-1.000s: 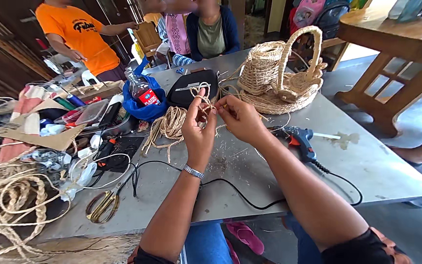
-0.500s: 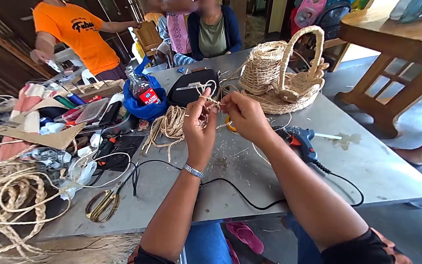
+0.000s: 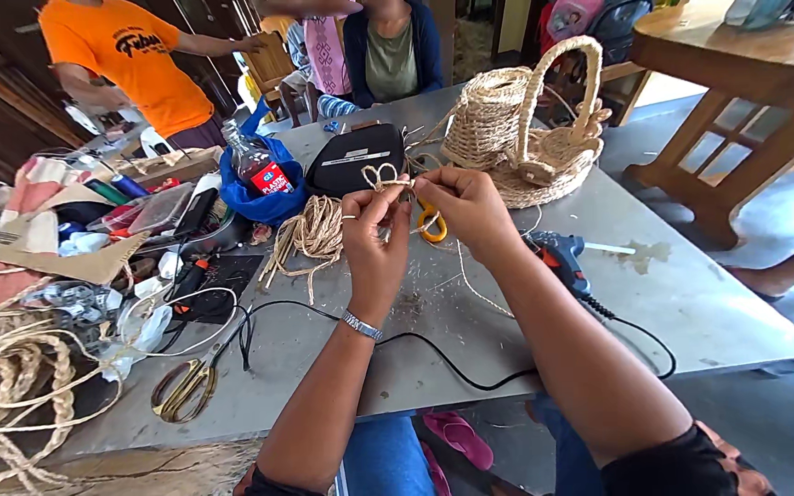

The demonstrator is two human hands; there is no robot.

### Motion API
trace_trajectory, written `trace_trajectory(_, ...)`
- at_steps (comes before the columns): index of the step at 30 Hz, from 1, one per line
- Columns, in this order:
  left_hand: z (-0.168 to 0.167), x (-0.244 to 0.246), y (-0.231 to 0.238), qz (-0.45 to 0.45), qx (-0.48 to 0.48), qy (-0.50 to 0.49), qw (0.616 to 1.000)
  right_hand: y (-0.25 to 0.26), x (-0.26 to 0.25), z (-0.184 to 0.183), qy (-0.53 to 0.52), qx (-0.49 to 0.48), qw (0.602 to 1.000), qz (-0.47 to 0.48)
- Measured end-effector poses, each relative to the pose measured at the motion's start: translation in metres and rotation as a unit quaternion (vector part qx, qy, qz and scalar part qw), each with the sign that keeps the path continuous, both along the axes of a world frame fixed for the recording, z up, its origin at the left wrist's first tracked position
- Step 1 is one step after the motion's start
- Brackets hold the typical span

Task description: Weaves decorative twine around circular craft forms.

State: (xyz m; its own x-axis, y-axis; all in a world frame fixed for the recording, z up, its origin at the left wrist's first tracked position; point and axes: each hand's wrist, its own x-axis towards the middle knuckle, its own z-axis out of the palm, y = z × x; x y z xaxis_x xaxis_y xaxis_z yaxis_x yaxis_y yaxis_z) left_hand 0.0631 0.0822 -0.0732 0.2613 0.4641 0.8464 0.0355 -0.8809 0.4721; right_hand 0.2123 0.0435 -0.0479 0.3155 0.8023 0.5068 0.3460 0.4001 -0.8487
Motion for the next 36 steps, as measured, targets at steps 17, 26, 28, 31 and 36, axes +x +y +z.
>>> trace_trajectory(17, 0.019, -0.020, 0.020, -0.126, -0.094, 0.049, 0.986, -0.006, 0.011, 0.009, 0.015, -0.025, 0.999, 0.016)
trace_trajectory(26, 0.011, -0.015, 0.024, -0.069, -0.094, 0.050, 0.992, 0.005, 0.009, -0.002, -0.032, -0.012, 0.998, 0.047)
trace_trajectory(28, 0.012, -0.016, 0.025, -0.084, -0.113, 0.042, 0.989, 0.003, 0.009, -0.001, -0.035, -0.014, 0.998, 0.041)
trace_trajectory(31, 0.011, -0.016, 0.026, -0.156, -0.206, -0.019, 0.966, 0.002, 0.009, 0.001, -0.031, -0.008, 0.999, 0.021)
trace_trajectory(36, 0.013, -0.013, 0.025, -0.250, -0.334, -0.111, 0.902, 0.002, 0.010, 0.001, -0.054, -0.004, 0.998, 0.019)
